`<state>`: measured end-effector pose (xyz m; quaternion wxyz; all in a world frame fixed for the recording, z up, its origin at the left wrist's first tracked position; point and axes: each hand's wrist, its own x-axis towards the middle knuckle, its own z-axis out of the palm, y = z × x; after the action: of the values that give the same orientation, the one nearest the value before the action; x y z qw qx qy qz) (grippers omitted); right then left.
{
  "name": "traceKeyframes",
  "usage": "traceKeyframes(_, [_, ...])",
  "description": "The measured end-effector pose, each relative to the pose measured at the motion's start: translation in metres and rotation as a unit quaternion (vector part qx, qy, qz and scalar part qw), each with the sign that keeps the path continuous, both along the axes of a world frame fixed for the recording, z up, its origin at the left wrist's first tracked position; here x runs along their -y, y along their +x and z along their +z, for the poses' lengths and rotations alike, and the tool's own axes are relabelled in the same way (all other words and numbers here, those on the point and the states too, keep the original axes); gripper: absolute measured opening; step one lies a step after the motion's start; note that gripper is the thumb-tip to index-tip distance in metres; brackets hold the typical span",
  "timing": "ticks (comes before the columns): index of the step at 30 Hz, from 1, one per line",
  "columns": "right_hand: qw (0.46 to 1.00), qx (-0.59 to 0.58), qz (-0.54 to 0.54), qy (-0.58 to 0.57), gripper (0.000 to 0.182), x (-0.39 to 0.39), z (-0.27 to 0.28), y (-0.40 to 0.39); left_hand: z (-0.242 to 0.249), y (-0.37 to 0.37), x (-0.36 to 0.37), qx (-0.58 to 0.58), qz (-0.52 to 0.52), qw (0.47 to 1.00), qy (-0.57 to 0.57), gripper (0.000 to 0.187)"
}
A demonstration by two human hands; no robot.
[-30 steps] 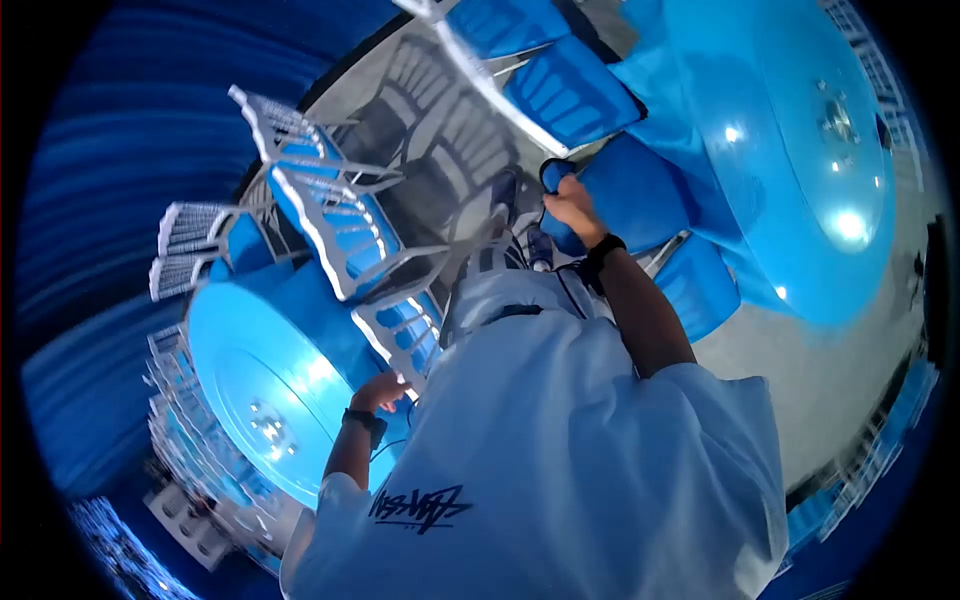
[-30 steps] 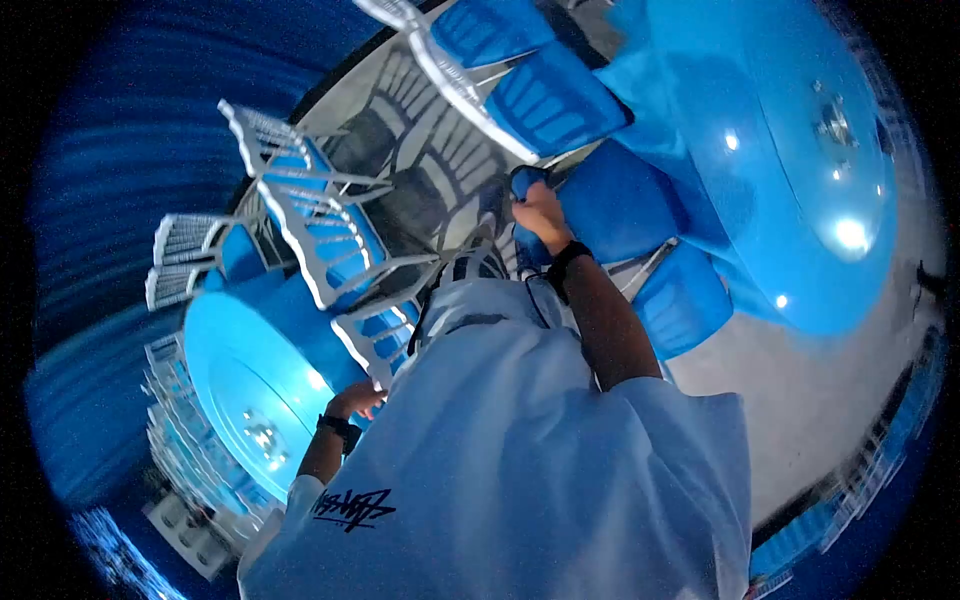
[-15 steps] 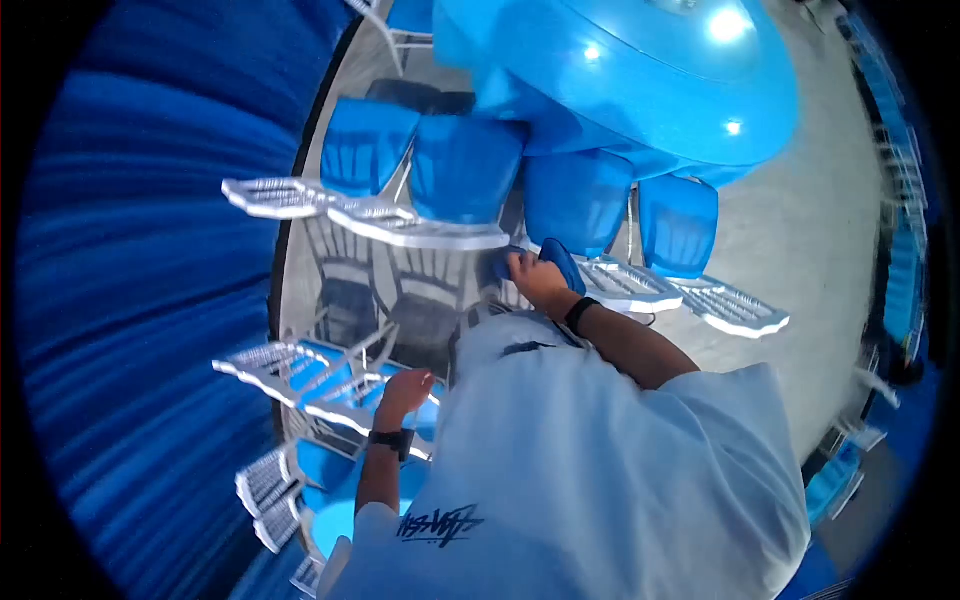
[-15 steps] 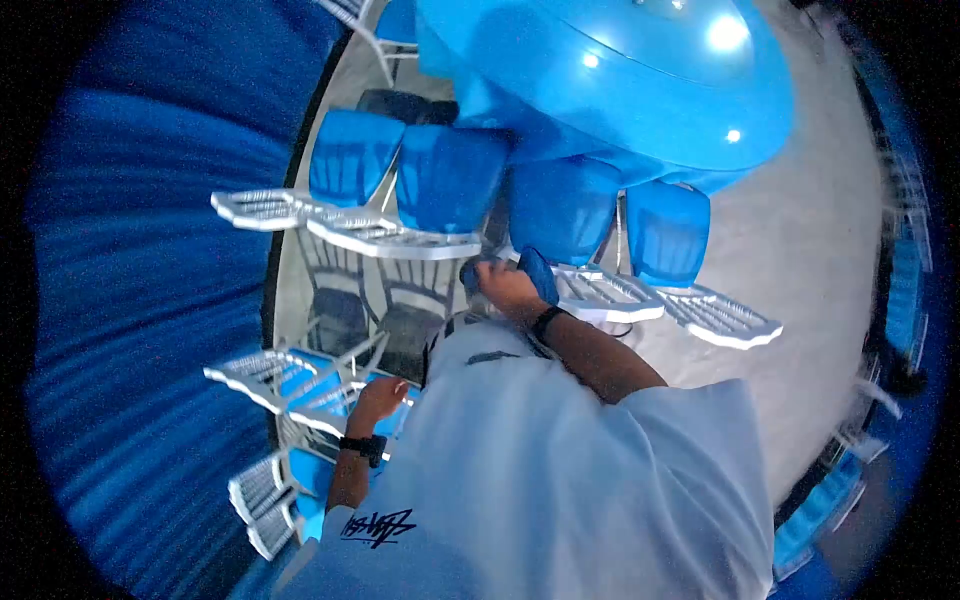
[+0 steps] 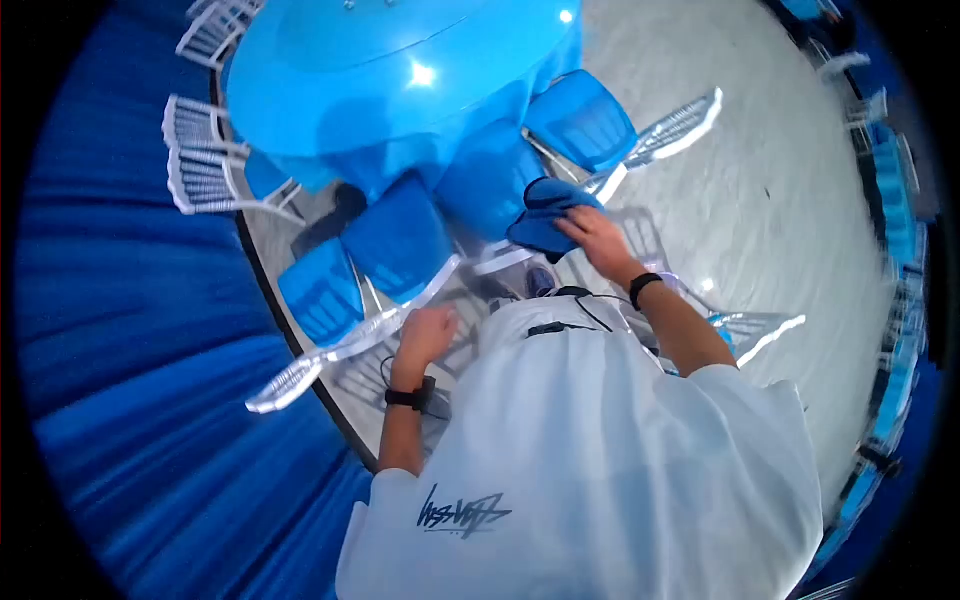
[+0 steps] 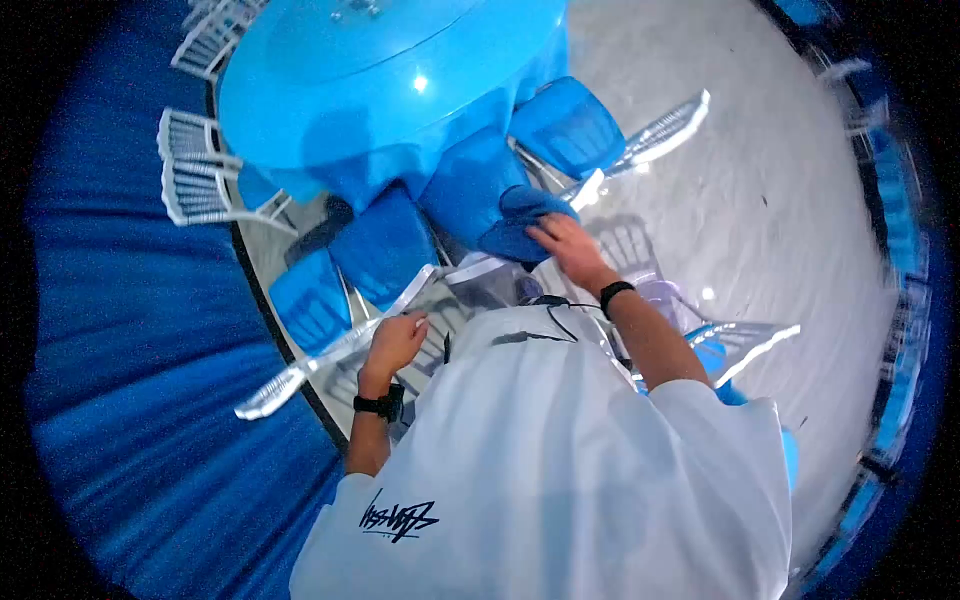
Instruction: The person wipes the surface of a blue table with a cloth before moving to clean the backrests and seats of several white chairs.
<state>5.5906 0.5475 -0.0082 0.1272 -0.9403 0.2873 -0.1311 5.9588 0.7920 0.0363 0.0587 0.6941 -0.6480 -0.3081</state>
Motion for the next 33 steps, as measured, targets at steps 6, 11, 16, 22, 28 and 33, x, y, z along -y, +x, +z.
traceKeyframes(6, [0.992,-0.041,-0.109,-0.039,0.055,0.023,0.003,-0.039,0.005,-0.015,-0.013,-0.054,0.034,0.998,-0.021,0.035])
traceKeyframes(11, [0.983,-0.079,-0.137,-0.093,0.033,0.075,-0.058,-0.012,-0.002,-0.066,-0.018,-0.046,-0.027,0.999,-0.006,0.049])
traceKeyframes(16, [0.990,-0.023,-0.133,0.031,0.028,0.030,-0.055,0.024,-0.022,-0.084,0.015,-0.045,0.006,0.987,-0.155,0.064])
traceKeyframes(22, [0.998,0.045,-0.049,0.017,0.030,-0.077,-0.031,0.081,-0.054,-0.084,0.082,-0.118,0.132,0.984,0.009,0.066])
traceKeyframes(28, [0.981,0.098,0.166,-0.026,0.046,-0.105,-0.031,0.077,-0.062,-0.083,0.111,-0.223,0.192,0.955,-0.038,0.067])
traceKeyframes(33, [0.968,0.049,0.185,-0.165,0.040,-0.058,-0.034,0.033,-0.084,-0.083,0.137,-0.245,0.230,0.933,-0.130,0.069])
